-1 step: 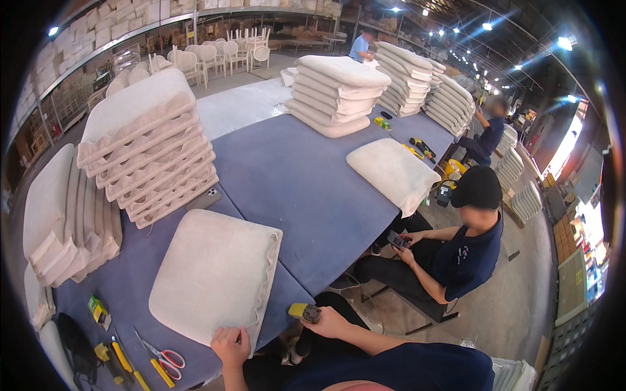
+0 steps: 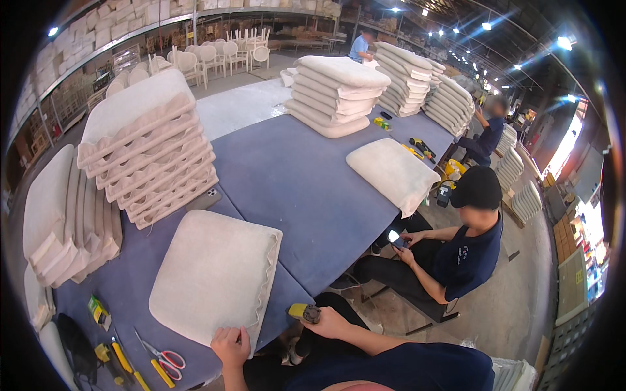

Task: The person staples white fabric onto a chair cushion base using a pneumatic staple gun. They trim excess fabric with scissors, fold edges, and secure the cover around the cushion. Finished cushions are stacked on the table.

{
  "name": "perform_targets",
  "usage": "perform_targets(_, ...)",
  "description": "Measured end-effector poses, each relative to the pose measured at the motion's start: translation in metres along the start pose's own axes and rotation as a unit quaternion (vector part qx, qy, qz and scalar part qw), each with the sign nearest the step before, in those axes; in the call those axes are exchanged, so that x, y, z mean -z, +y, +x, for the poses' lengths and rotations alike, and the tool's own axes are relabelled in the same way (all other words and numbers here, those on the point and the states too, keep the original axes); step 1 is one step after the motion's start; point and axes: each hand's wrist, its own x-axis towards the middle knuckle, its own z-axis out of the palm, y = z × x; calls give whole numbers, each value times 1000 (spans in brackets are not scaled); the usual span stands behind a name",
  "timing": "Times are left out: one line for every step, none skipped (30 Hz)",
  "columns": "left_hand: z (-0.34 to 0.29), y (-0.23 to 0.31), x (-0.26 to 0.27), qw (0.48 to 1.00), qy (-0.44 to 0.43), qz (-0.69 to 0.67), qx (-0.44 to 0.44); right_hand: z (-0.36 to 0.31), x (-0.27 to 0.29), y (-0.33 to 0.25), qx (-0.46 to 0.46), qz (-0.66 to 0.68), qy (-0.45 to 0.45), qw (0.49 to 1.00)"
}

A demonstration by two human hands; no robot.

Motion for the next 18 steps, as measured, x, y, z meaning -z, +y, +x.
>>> perform_targets(1, 0, -1, 1000, 2, -4, 1, 1, 1, 0, 0, 1, -2, 1000)
perform_targets(1, -1, -1, 1000, 3, -7, 1, 2, 0, 1, 0, 4, -6, 1000)
perform_targets(0, -1, -1, 1000, 4, -10, 2, 2, 0, 0, -1, 6, -9, 1000)
perform_targets(0, -1, 0, 1000, 2, -8, 2, 1, 0, -1, -6, 8, -8, 1000)
perform_targets(0, 0, 1, 1000, 1, -7, 1, -1, 2, -6, -10, 10, -7, 1000)
perform_targets(0, 0, 1, 1000, 1, -6, 0, -2, 3, -9, -15, 11, -6, 1000)
perform_targets(0, -1, -1, 1000, -1, -9, 3, 0, 3, -6, -11, 7, -6, 1000)
perform_targets(-1, -2, -1, 1000, -4, -12, 7, 2, 1, -2, -8, 5, -8, 1000)
perform_targets(-2, -2, -1, 1000, -7, -14, 10, 2, 0, 1, -6, 2, -9, 1000)
perform_targets(-3, -2, -2, 1000, -8, -12, 12, 1, -1, 3, -5, 4, -8, 1000)
perform_targets(-2, 0, -2, 1000, -7, -9, 13, 0, -2, 4, -4, 7, -7, 1000)
perform_targets(-2, 0, -1, 1000, -7, -6, 15, 0, -2, 4, -3, 10, -6, 1000)
perform_targets(-2, -2, -1, 1000, -3, -4, 7, 0, -2, 3, -5, 11, -9, 1000)
perform_targets(-2, -3, -3, 1000, 3, -2, 0, 1, 0, 1, -7, 10, -12, 1000)
perform_targets(-1, -3, -4, 1000, 8, 0, -7, 1, 1, -1, -8, 9, -15, 1000)
perform_targets(-1, -3, -4, 1000, 6, 0, -4, 1, 2, -2, -10, 8, -15, 1000)
perform_targets(-1, -1, -2, 1000, 3, 0, 0, 0, 2, -2, -12, 6, -14, 1000)
perform_targets(-1, 0, -2, 1000, -1, 0, 4, 0, 2, -2, -15, 5, -14, 1000)
